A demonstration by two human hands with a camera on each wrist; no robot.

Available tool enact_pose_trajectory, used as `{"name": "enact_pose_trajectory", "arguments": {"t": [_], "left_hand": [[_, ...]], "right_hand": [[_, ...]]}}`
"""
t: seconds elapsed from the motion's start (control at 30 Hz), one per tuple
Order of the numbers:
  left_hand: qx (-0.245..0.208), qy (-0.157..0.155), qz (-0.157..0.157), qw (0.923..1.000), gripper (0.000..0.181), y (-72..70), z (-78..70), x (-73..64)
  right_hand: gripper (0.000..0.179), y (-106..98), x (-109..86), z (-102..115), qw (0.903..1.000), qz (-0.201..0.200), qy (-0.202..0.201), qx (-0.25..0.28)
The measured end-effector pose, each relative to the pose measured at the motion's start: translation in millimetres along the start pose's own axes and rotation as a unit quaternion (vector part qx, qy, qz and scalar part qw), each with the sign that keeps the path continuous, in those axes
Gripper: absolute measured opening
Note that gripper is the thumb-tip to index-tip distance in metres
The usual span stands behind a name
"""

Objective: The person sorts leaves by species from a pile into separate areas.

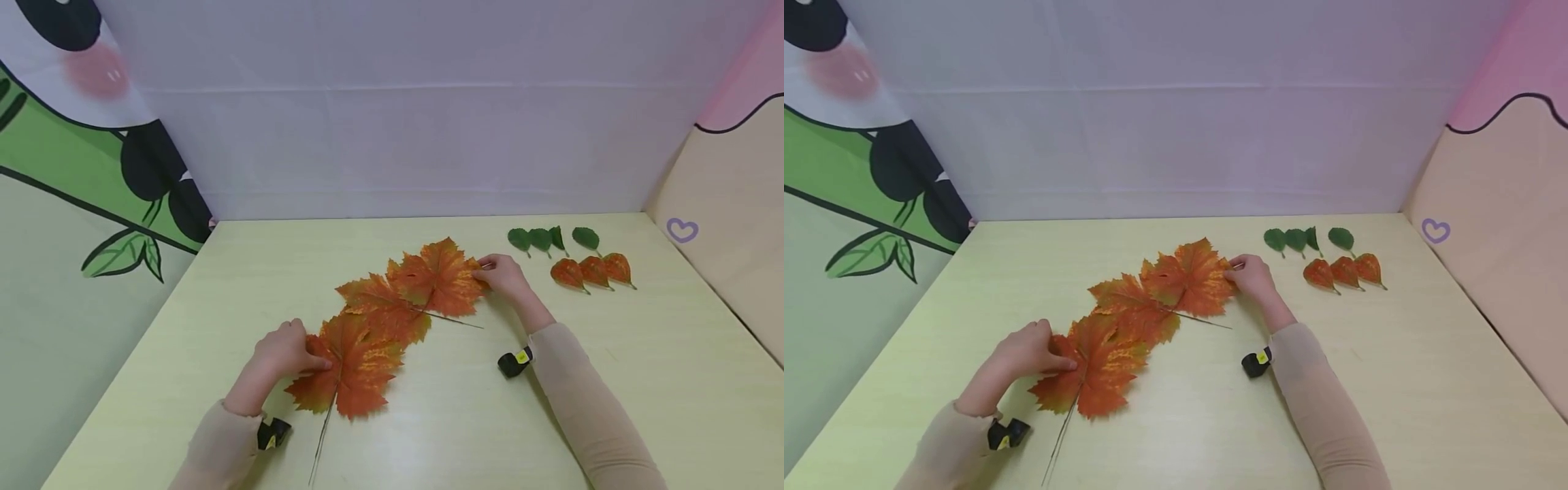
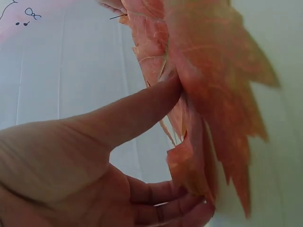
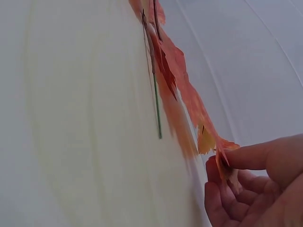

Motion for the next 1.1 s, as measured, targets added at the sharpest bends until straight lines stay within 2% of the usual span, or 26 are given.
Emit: {"name": "enact_pose_trajectory", "arguments": {"t": [0.2,0.5,0.67,0.8,0.93,1.0,1.1], "left_hand": [[-0.041,0.017,0.015,0.9989,0.038,1.9,7.6,8.9],[-0.100,0.072,0.024,0.9921,0.017,-4.2,17.8,17.2],[-0.121,0.067,0.025,0.9901,0.015,-11.4,23.8,17.5],[-0.136,0.056,0.033,0.9885,0.011,-11.1,28.3,18.1],[-0.159,0.045,0.028,0.9858,0.016,-13.8,34.1,20.2],[-0.178,0.040,0.025,0.9828,0.025,-16.6,36.9,21.6],[-0.211,0.045,0.038,0.9757,0.042,-18.4,40.0,22.2]], "right_hand": [[0.039,0,1.3,-1,0.9999,0.001,0.003,0.012],[0.038,0,3.3,-1,0.9999,0.001,0.004,0.016],[0.037,0,5.8,3,0.9999,-0.009,-0.008,0.006],[0.036,0,3.8,2,1.0000,-0.008,-0.004,-0.003],[0.034,0,1.5,2,0.9999,-0.010,-0.002,0.008],[0.034,-1,0.9,3,0.9998,-0.014,-0.003,0.015],[0.034,-1,0.2,2,0.9998,-0.013,0.001,0.018]]}}
Point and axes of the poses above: each hand's wrist, its own x-axis towards the middle knuckle, its own y-axis out of the palm, z = x × y, the point moved 6 cm from there along x, towards the middle knuckle, and after that the axes turned 4 degrees about -x, right-handed, at the moved point
